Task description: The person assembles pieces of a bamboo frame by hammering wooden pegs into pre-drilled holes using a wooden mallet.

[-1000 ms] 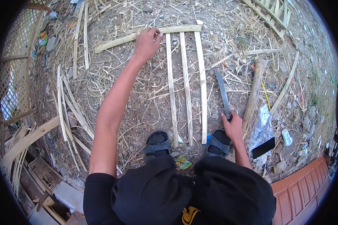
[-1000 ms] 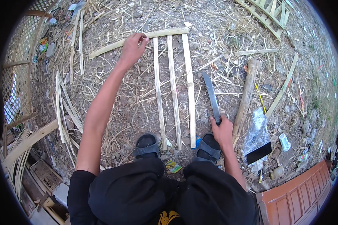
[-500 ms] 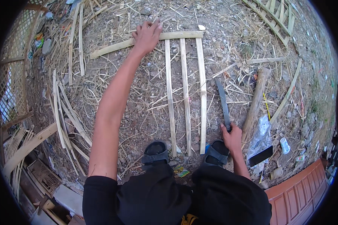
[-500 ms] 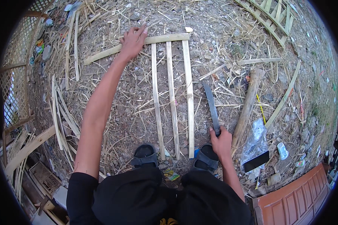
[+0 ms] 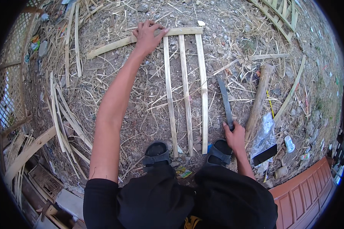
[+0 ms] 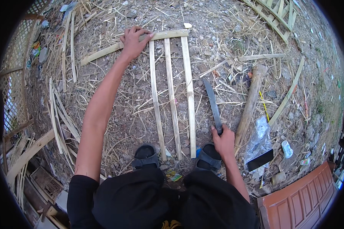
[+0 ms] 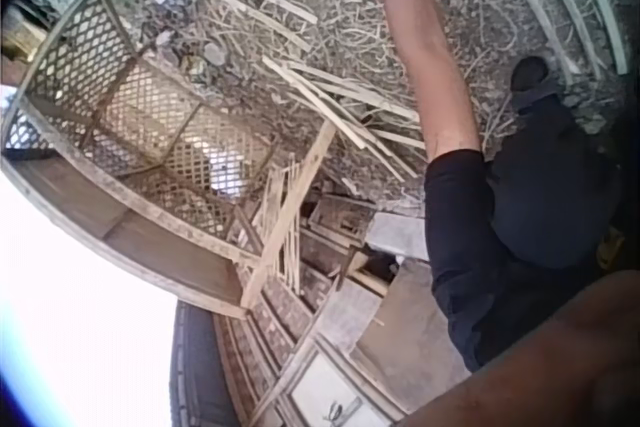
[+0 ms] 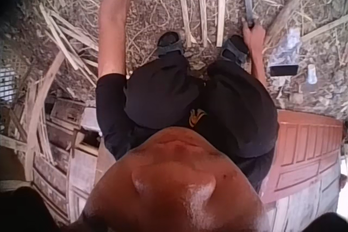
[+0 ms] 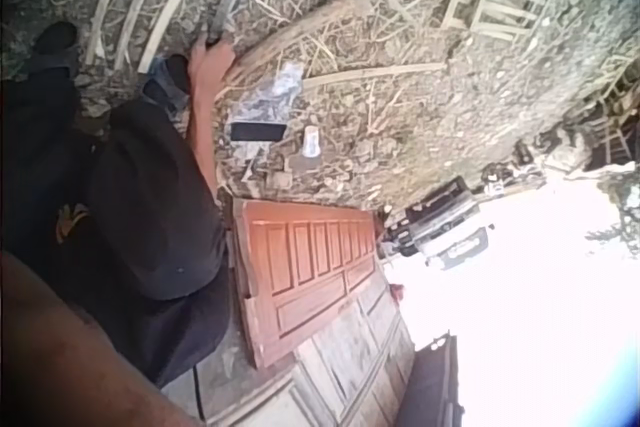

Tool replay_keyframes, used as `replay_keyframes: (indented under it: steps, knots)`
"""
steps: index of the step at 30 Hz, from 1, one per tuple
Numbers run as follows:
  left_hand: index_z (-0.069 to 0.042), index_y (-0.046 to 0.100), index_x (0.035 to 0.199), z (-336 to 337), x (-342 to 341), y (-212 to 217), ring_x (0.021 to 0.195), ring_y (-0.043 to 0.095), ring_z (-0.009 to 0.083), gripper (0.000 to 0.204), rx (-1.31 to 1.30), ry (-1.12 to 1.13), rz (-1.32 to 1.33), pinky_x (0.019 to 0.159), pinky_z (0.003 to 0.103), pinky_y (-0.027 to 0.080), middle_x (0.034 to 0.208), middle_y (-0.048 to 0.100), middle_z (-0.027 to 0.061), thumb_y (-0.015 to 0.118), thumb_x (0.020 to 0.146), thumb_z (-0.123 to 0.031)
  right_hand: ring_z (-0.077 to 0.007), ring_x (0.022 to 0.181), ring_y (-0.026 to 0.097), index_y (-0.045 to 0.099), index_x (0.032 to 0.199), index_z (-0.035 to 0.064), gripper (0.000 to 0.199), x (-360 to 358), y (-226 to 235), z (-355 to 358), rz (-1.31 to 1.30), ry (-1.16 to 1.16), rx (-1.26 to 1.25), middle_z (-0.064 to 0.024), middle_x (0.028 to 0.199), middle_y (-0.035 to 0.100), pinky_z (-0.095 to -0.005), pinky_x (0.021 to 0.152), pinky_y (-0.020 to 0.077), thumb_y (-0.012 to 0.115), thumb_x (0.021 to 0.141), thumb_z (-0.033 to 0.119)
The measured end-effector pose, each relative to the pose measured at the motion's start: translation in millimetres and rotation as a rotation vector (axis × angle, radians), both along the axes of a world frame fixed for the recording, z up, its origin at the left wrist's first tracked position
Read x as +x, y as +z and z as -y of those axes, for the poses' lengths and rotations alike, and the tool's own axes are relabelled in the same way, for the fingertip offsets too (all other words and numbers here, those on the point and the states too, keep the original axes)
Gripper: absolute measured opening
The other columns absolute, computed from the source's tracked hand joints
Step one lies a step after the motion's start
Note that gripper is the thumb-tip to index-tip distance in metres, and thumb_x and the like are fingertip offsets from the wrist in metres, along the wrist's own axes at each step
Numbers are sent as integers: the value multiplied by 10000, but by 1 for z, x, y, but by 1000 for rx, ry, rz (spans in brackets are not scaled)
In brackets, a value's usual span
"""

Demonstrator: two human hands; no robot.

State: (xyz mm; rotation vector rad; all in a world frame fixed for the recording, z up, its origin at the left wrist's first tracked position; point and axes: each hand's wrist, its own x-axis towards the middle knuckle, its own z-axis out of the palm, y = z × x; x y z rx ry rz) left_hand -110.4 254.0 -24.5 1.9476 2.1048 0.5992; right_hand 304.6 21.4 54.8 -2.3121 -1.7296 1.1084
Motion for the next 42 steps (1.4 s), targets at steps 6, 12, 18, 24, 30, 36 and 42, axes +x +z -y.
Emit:
replay_keyframes:
  steps: [6,12,18,24,30,36,42]
  knots:
    - [-208,782,1081,0,1,0,1302,408,298,393,17,-2,35,1064,509,240,1283,585,75,676,920,-551,-440,632,642,630,835,-67,431,-5,9,-1,18,-7,-2,-249,636,612,-489,614,480,726,917,345]
    - [-236,782,1092,-5,-1,-11,1294,434,298,359,60,-34,23,1057,511,250,1286,606,67,679,924,-536,-473,692,657,643,827,-37,421,-8,22,9,174,84,98,-259,726,665,-524,667,522,712,934,364]
    - [-260,771,1139,-3,-12,-14,1304,467,290,336,48,15,-70,1061,523,268,1308,626,65,654,950,-513,-291,635,657,707,877,-27,323,23,46,-3,-12,-179,421,-172,750,676,-403,610,508,671,975,278]
    - [-253,728,1231,6,-13,-6,1360,459,285,355,134,10,12,1101,552,243,1378,601,68,629,978,-481,-330,969,667,654,1185,-26,293,141,6,29,533,-342,430,-214,1060,682,-423,841,516,609,987,184]
    - [-157,679,1291,44,11,10,1380,448,295,376,268,171,104,1125,551,219,1414,567,110,600,1008,-392,-411,1031,629,643,1206,-53,286,181,-46,69,580,-258,400,-267,1130,632,-463,904,489,579,978,107]
    - [-63,679,1223,101,17,18,1305,509,312,371,352,286,361,1142,499,246,1332,617,134,576,1023,-359,-266,766,674,728,1038,-32,208,177,-44,69,370,-406,523,-176,932,708,-367,723,522,685,955,154]
    - [8,678,1149,150,43,30,1163,610,316,256,371,303,489,1042,435,439,1203,672,169,600,1007,-190,-258,732,680,727,1003,-28,267,187,-38,69,352,-524,476,-163,835,724,-379,698,518,702,972,236]
